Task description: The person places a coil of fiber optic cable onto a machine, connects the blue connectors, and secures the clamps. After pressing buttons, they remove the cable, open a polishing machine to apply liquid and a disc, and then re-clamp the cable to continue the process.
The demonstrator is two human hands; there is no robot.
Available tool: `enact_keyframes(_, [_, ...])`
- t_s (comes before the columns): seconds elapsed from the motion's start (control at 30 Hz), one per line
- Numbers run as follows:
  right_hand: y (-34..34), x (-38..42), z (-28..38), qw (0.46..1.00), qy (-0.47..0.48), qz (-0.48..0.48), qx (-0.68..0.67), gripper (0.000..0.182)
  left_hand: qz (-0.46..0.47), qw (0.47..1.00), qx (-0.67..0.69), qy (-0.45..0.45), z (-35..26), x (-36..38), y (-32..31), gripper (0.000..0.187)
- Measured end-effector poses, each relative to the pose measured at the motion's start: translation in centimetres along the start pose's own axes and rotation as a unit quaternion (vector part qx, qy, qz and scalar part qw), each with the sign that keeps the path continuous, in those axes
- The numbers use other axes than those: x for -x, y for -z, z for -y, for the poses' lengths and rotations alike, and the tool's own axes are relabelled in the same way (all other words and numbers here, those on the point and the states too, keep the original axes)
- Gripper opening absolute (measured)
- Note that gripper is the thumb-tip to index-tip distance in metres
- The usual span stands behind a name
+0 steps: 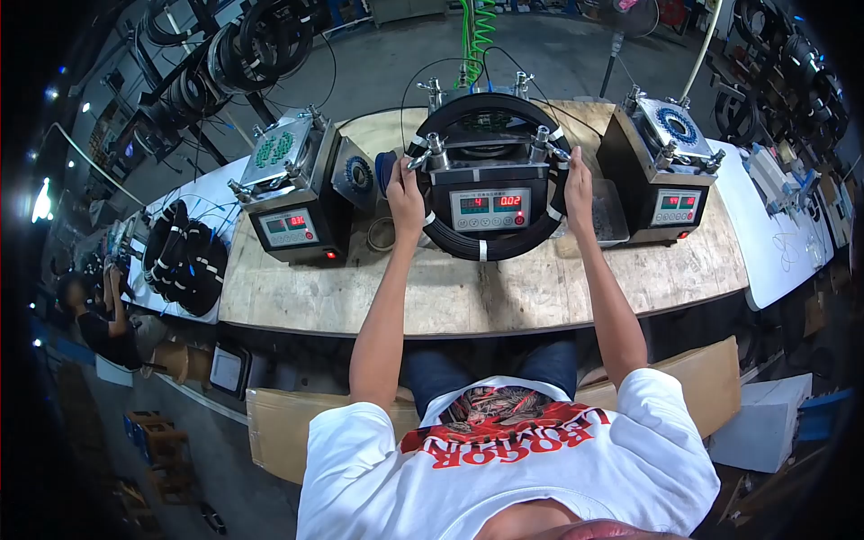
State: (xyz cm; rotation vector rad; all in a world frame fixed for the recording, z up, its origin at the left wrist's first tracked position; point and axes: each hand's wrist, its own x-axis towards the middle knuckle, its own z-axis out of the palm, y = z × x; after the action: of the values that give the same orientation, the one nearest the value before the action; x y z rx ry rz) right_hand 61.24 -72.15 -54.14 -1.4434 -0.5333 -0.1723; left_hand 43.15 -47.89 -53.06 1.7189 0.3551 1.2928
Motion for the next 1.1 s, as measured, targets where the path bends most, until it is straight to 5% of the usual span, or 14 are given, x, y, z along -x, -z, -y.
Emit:
enact_keyframes(0.13, [-0.7, -0.2, 0.5, 0.999, 0.028, -0.036, 0.030, 0.052, -0.002, 1.000, -0.013, 0.006, 0.0, 0.4, 0.2, 0.047])
enact_keyframes(0.6, [1.0, -1.5, -0.2, 0.998, -0.013, 0.055, 0.022, 0.044, -0.008, 0.999, -0.002, 0.038, 1.7, 0.9, 0.7, 0.049])
enact_keyframes(0.73, [1.6, -1.6, 3.7, 0.996, 0.069, 0.013, 0.059, 0.031, -0.031, 0.993, -0.100, -0.055, -3.2, 0.2, 2.7, 0.037])
enact_keyframes(1.0, [1.7, -0.6, 7.6, 0.975, 0.115, 0.088, 0.166, 0.018, 0.132, 0.980, -0.144, -0.038, -5.9, -2.3, 4.1, 0.024])
enact_keyframes(1.1, [1.2, -0.7, 7.6, 0.983, 0.118, 0.077, 0.122, 0.017, 0.164, 0.971, -0.138, -0.102, -6.1, -2.7, 4.2, 0.020])
